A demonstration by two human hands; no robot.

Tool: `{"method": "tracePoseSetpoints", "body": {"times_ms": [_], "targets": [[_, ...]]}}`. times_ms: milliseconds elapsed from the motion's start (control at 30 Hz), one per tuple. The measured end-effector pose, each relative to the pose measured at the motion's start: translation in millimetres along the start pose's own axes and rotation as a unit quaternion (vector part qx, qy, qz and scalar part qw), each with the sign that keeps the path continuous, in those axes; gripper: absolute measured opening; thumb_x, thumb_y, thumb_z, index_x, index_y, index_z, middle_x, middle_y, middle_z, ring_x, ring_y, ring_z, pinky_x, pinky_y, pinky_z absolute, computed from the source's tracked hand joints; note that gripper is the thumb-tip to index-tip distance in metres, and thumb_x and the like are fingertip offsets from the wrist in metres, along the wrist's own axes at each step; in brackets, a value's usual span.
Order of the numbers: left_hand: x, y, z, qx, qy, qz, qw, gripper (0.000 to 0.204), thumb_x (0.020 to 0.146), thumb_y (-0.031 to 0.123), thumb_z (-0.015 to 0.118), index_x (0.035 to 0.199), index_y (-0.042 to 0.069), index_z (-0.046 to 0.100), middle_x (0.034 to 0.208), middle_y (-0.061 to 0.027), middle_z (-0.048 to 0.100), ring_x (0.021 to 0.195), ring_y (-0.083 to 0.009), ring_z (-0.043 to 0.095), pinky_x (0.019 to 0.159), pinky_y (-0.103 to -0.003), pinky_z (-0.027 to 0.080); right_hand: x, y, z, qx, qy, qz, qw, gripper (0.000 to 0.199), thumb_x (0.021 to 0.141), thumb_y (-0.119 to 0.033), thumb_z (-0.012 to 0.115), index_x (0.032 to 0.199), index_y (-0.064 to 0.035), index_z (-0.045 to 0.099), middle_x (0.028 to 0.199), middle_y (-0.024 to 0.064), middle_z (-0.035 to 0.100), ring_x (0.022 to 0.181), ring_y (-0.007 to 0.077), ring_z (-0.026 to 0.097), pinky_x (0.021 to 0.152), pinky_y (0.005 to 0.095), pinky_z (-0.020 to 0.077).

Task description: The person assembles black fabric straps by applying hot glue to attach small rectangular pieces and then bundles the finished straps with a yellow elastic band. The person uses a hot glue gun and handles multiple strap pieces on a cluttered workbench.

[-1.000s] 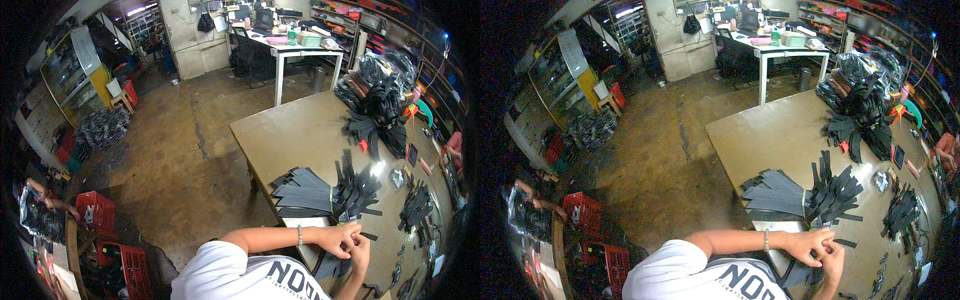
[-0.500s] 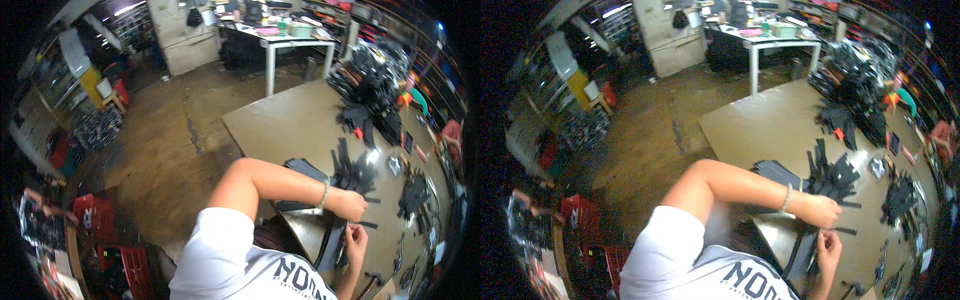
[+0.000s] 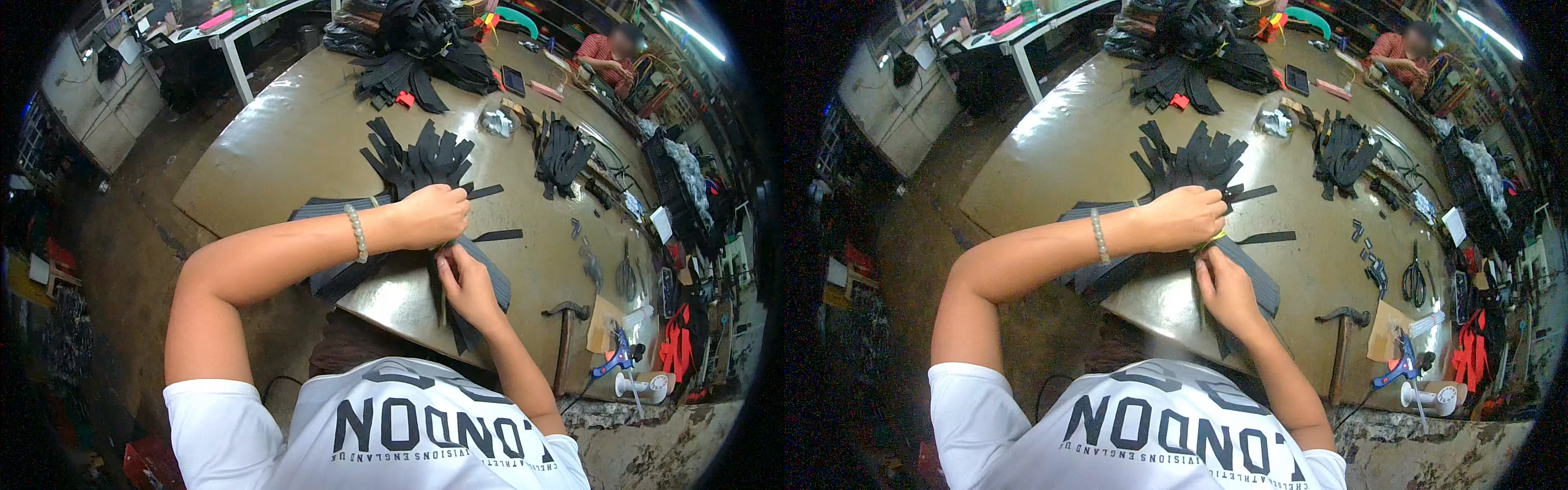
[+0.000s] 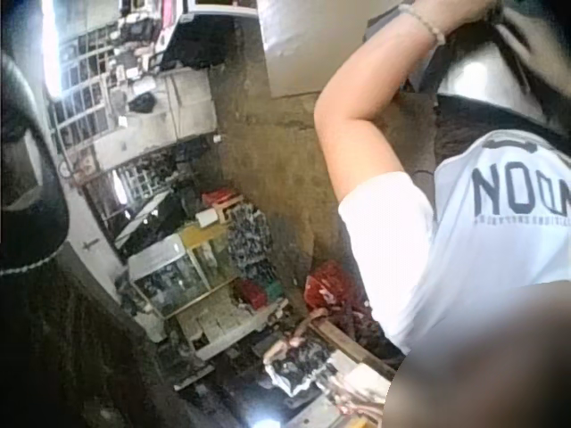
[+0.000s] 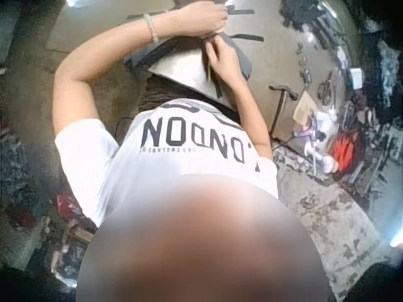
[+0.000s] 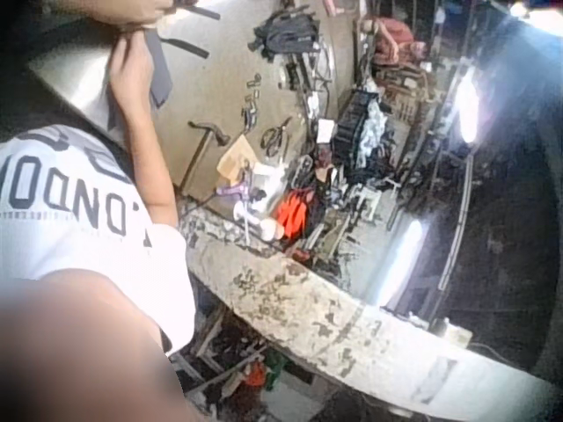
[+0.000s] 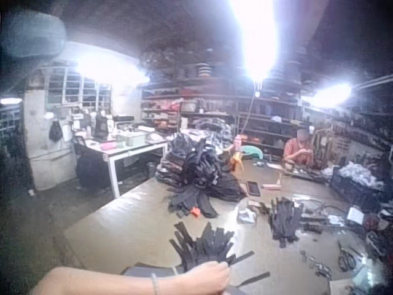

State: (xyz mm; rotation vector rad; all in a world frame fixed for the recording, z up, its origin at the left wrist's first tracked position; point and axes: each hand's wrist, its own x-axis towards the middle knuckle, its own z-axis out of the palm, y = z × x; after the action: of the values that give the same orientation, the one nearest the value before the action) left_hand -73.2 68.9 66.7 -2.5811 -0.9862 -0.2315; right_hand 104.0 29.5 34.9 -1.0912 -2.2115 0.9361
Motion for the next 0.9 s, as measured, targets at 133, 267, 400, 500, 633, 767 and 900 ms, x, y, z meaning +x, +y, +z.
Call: {"method": "tracePoseSetpoints", "body": {"times_ms": [133,267,400,500,633,767,900], "targets": [[1,4,-10,-0.29,-0.1,-0.156,0.939,0.024,0.085,0.022,0.062,0.081,-0.001,0.067,0.087,-0.0143,0.065,0.084,-0.0273,0.063,0.071,-0.038,0.05,-4,11,4,-0.02,0.023,-0.068,0.997,0.014,0.097,-0.013,0.055,0.1,0.0007,0.057,0.087,0.018,0.062,0.073,0.0231,0.062,0.067,0.0327,0.0479],[-11,-1,-12,-0.487,-0.127,-0.219,0.836,0.03,0.093,0.027,0.061,0.096,-0.002,0.069,0.089,-0.0186,0.066,0.083,-0.031,0.064,0.073,-0.04,0.048,-8,21,8,0.179,0.074,-0.071,0.979,0.015,0.1,-0.014,0.052,0.101,0.0006,0.055,0.086,0.0064,0.061,0.074,0.0119,0.058,0.069,0.0265,0.0482],[-26,10,-9,-0.487,-0.028,-0.145,0.861,0.026,0.095,0.021,0.058,0.104,-0.001,0.067,0.09,-0.0171,0.061,0.087,-0.0328,0.061,0.08,-0.041,0.047,-4,28,3,0.177,0.079,-0.005,0.981,0.013,0.099,-0.011,0.052,0.104,0.0012,0.055,0.096,0.0108,0.059,0.077,0.0152,0.059,0.068,0.0272,0.0482],[-29,18,-9,-0.445,0.027,-0.139,0.884,0.022,0.094,0.02,0.06,0.102,0.0,0.065,0.089,-0.0172,0.06,0.087,-0.0347,0.06,0.08,-0.042,0.048,3,29,-2,0.132,0.125,-0.107,0.977,0.014,0.1,-0.012,0.051,0.105,0.0007,0.056,0.087,0.0086,0.06,0.07,0.0124,0.058,0.062,0.026,0.0483],[-28,23,-12,-0.389,0.059,-0.188,0.9,0.013,0.088,0.012,0.065,0.092,0.001,0.063,0.085,-0.0148,0.061,0.081,-0.0341,0.061,0.073,-0.041,0.05,9,27,-4,0.225,0.062,0.007,0.972,0.019,0.102,-0.017,0.049,0.106,0.0008,0.055,0.078,0.0072,0.059,0.055,0.0099,0.054,0.05,0.0252,0.0458],[-23,37,-4,-0.262,0.153,-0.21,0.929,0.01,0.078,0.009,0.069,0.086,0.005,0.065,0.079,-0.0102,0.061,0.072,-0.0284,0.061,0.063,-0.039,0.05,13,28,-2,0.298,0.08,0.028,0.951,0.022,0.102,-0.022,0.052,0.105,-0.0001,0.055,0.079,0.0042,0.058,0.058,0.0077,0.054,0.051,0.0225,0.0482],[-21,55,8,-0.232,0.248,-0.213,0.916,0.015,0.079,0.003,0.072,0.093,0.002,0.066,0.083,-0.0114,0.065,0.075,-0.028,0.064,0.064,-0.036,0.052,19,33,-4,0.424,0.06,0.08,0.9,0.021,0.101,-0.02,0.054,0.105,0.0009,0.056,0.084,0.0037,0.061,0.064,0.0076,0.056,0.052,0.0225,0.0514]]}}
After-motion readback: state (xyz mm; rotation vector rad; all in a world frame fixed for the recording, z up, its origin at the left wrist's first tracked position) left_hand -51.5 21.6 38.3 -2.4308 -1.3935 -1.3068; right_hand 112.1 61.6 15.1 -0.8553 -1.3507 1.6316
